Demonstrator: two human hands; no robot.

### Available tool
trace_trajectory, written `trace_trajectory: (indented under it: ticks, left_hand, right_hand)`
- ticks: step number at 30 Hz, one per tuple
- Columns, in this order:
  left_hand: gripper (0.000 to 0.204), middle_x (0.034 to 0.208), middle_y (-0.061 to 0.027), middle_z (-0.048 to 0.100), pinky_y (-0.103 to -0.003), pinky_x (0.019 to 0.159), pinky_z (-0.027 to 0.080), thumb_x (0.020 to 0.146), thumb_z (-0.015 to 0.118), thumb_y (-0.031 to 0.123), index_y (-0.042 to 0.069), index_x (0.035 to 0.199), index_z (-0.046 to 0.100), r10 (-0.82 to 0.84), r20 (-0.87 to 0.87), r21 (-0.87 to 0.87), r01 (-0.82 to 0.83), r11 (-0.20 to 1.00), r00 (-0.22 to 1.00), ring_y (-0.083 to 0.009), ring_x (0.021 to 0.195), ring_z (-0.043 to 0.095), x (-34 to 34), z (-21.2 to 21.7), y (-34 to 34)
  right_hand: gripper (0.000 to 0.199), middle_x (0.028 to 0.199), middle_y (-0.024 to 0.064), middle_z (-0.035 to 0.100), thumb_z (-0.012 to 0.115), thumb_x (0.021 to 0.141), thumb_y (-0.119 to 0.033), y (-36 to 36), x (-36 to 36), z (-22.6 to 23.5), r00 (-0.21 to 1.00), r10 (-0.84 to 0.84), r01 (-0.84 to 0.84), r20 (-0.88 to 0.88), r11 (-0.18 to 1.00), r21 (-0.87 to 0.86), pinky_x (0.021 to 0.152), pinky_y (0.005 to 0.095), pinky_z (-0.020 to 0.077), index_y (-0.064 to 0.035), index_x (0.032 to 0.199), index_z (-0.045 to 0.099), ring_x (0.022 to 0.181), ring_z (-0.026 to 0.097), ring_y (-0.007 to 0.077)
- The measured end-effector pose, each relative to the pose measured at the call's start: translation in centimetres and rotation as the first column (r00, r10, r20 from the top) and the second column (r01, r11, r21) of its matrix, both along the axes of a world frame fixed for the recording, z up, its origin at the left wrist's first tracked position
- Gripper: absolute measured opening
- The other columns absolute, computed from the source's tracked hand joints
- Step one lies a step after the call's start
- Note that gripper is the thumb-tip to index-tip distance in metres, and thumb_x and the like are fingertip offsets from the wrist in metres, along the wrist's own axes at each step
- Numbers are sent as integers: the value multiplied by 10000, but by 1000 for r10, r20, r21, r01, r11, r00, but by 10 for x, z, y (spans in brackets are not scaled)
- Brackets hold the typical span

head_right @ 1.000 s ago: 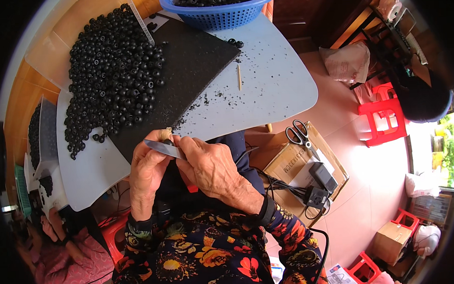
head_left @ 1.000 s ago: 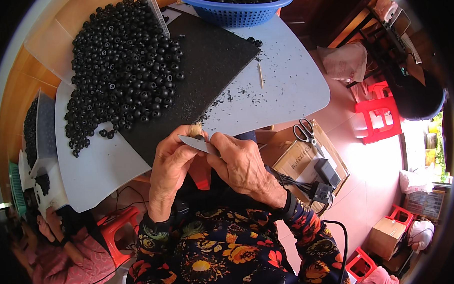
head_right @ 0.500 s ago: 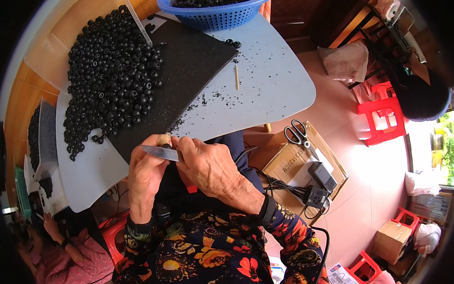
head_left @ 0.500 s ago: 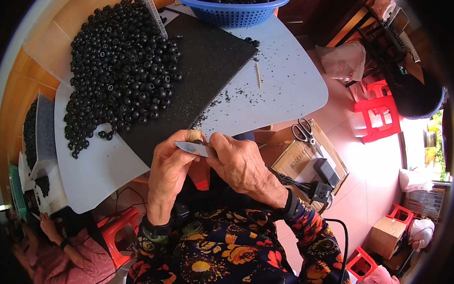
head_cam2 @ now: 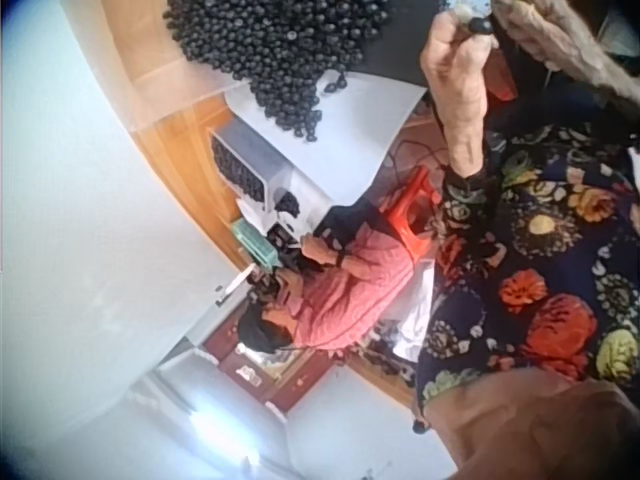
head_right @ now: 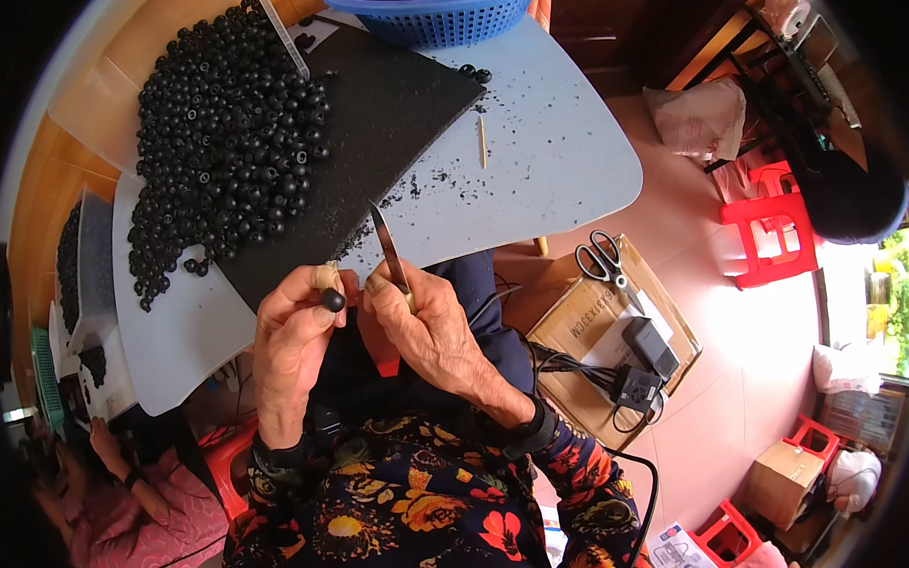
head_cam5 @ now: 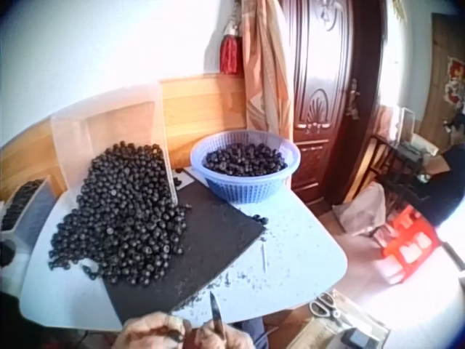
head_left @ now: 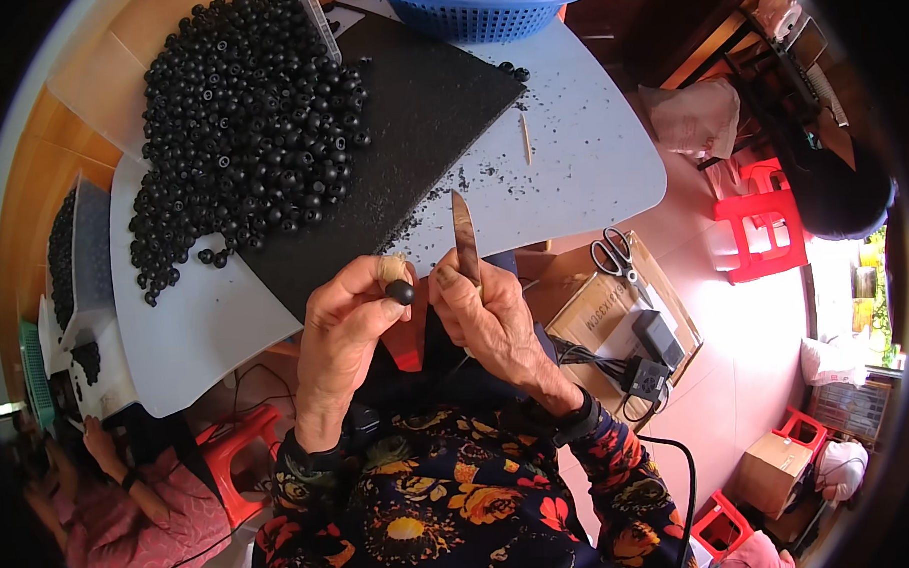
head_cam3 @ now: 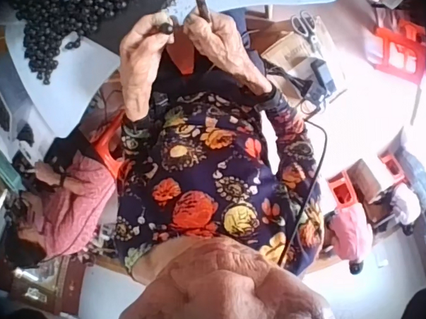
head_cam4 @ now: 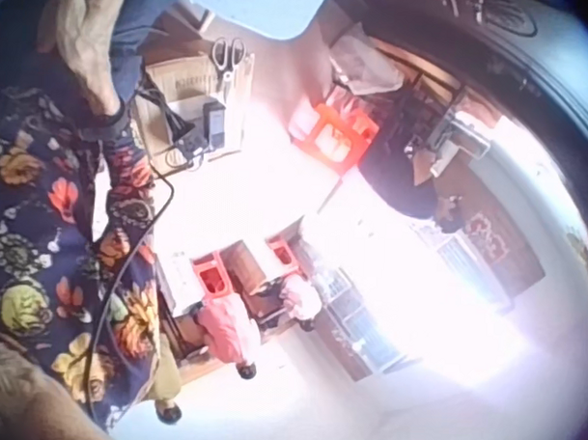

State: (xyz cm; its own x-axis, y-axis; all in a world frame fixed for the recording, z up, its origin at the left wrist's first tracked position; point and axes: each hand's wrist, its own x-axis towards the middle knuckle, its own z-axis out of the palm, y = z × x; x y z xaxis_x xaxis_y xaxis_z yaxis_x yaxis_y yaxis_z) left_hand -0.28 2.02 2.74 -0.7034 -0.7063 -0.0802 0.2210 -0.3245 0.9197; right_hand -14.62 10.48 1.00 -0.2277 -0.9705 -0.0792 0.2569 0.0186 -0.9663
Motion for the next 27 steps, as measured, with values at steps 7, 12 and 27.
trace_trajectory:
  ticks: [7, 12, 27]
  left_hand:
    - [184, 920, -2, 553, -196, 746, 388, 801, 543, 15, -32, 972, 593, 32, -1, -31, -32, 999, 999, -59, 792, 467, -2, -3, 1]
    - [178, 920, -3, 552, -208, 780, 392, 819, 544, 29, -30, 981, 587, 24, 20, -71, -22, 997, 1000, -64, 826, 478, 4, -7, -2]
    - [198, 941, -22, 570, -242, 829, 411, 853, 564, 78, -31, 1017, 571, -39, -153, 81, 51, 995, 987, -86, 869, 512, 5, -15, -6]
  right_hand:
    - [245, 563, -53, 401, 564, 927, -238, -6, 11, 11, 1000, -21, 22, 13, 999, -33, 430, 206, 291, -39, 813, 479, 487, 351, 24]
    - [244, 553, -57, 390, 552, 933, -241, -9, 16, 7, 998, -10, 12, 58, 1000, -26, 424, 202, 282, -31, 824, 492, 475, 342, 23]
    - [296, 523, -63, 386, 429, 984, -275, -6, 23, 4, 960, -1, -2, 279, 1000, 12, 387, 186, 274, -10, 877, 508, 431, 333, 12]
